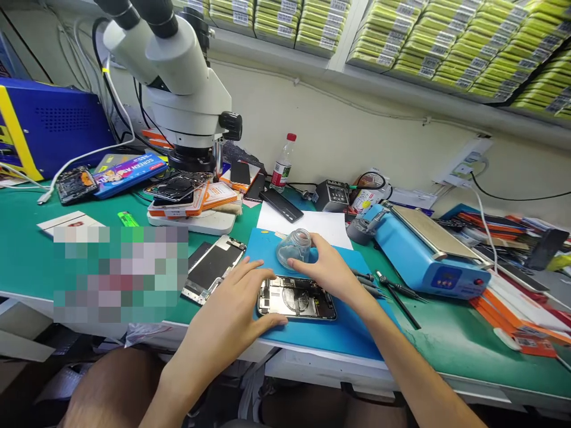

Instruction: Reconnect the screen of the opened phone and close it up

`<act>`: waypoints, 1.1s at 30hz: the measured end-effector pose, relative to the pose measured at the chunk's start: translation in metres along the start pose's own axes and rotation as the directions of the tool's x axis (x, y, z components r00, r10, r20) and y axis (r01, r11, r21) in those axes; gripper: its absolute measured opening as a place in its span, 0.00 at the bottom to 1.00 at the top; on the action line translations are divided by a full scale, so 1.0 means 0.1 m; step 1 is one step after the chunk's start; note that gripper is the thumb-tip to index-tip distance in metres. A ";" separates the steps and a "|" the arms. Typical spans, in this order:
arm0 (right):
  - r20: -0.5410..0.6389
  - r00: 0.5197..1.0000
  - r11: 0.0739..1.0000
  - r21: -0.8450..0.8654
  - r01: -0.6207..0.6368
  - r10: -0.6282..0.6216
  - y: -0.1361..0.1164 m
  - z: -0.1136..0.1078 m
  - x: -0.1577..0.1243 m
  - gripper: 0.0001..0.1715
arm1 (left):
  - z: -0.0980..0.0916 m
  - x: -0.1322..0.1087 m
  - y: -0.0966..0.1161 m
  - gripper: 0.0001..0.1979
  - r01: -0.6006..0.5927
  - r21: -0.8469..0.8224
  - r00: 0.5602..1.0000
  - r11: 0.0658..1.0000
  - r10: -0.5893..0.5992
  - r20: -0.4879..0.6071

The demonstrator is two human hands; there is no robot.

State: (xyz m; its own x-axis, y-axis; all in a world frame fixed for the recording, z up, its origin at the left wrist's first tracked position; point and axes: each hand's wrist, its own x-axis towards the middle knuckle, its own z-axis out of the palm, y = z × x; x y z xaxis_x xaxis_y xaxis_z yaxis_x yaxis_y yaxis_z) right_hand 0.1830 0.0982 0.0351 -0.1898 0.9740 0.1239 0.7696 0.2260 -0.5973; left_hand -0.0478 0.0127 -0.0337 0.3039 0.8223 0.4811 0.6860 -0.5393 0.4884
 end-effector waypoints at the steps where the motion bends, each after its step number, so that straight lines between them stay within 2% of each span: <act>1: 0.003 1.000 1.000 -0.008 -0.007 0.007 0.00 -0.04 0.00 0.31 | 0.00 0.01 0.00 0.28 -0.002 0.001 1.000 1.000 0.002 0.001; 6: 0.018 0.997 0.997 -0.041 -0.071 0.072 0.10 -0.30 -0.01 0.32 | -0.03 0.04 0.03 0.28 0.006 0.010 1.000 1.000 -0.006 0.000; 11: -0.027 0.989 0.987 -0.057 -0.150 0.149 0.30 -0.51 -0.01 0.39 | -0.07 0.05 0.06 0.28 0.005 0.013 1.000 1.000 -0.005 0.006; 15: -0.064 0.982 0.983 -0.042 -0.179 0.176 0.46 -0.54 0.01 0.43 | -0.08 0.04 0.07 0.28 0.004 0.013 1.000 1.000 -0.004 0.009; 21: -0.099 0.983 0.988 -0.015 -0.155 0.153 0.62 -0.47 0.03 0.44 | -0.12 0.03 0.07 0.27 -0.007 -0.017 1.000 1.000 0.007 0.003; 22: -0.103 0.983 0.988 -0.014 -0.151 0.149 0.64 -0.46 0.03 0.44 | -0.17 0.01 0.07 0.24 0.011 -0.023 1.000 1.000 -0.011 -0.028; 24: -0.115 0.983 0.989 -0.017 -0.147 0.144 0.68 -0.44 0.02 0.46 | -0.30 -0.04 0.07 0.17 0.113 0.018 0.981 0.993 -0.109 -0.158; 26: -0.135 0.981 0.989 -0.026 -0.142 0.137 0.71 -0.43 0.01 0.48 | -0.46 -0.12 0.03 0.16 0.310 0.134 0.915 0.941 -0.257 -0.312; 27: -0.145 0.981 0.990 -0.033 -0.139 0.133 0.72 -0.42 0.00 0.50 | -0.53 -0.16 0.00 0.18 0.410 0.211 0.878 0.888 -0.321 -0.354; 29: -0.159 0.980 0.990 -0.049 -0.130 0.121 0.74 -0.41 -0.01 0.53 | -0.61 -0.25 -0.07 0.22 0.525 0.375 0.845 0.764 -0.414 -0.340; 31: -0.165 0.980 0.990 -0.069 -0.121 0.108 0.74 -0.40 -0.02 0.54 | -0.62 -0.31 -0.14 0.25 0.534 0.503 0.845 0.680 -0.449 -0.290; 33: -0.171 0.980 0.989 -0.094 -0.114 0.097 0.73 -0.39 -0.03 0.53 | -0.59 -0.36 -0.18 0.27 0.514 0.562 0.854 0.648 -0.449 -0.263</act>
State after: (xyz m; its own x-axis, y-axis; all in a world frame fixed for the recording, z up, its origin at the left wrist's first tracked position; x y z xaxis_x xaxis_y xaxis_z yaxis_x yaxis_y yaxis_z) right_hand 0.2636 0.1128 0.0217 -0.0072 0.9799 0.1993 0.8398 0.1141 -0.5307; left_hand -0.1102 -0.0178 -0.0163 -0.2223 0.8966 0.3829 0.9723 0.1751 0.1546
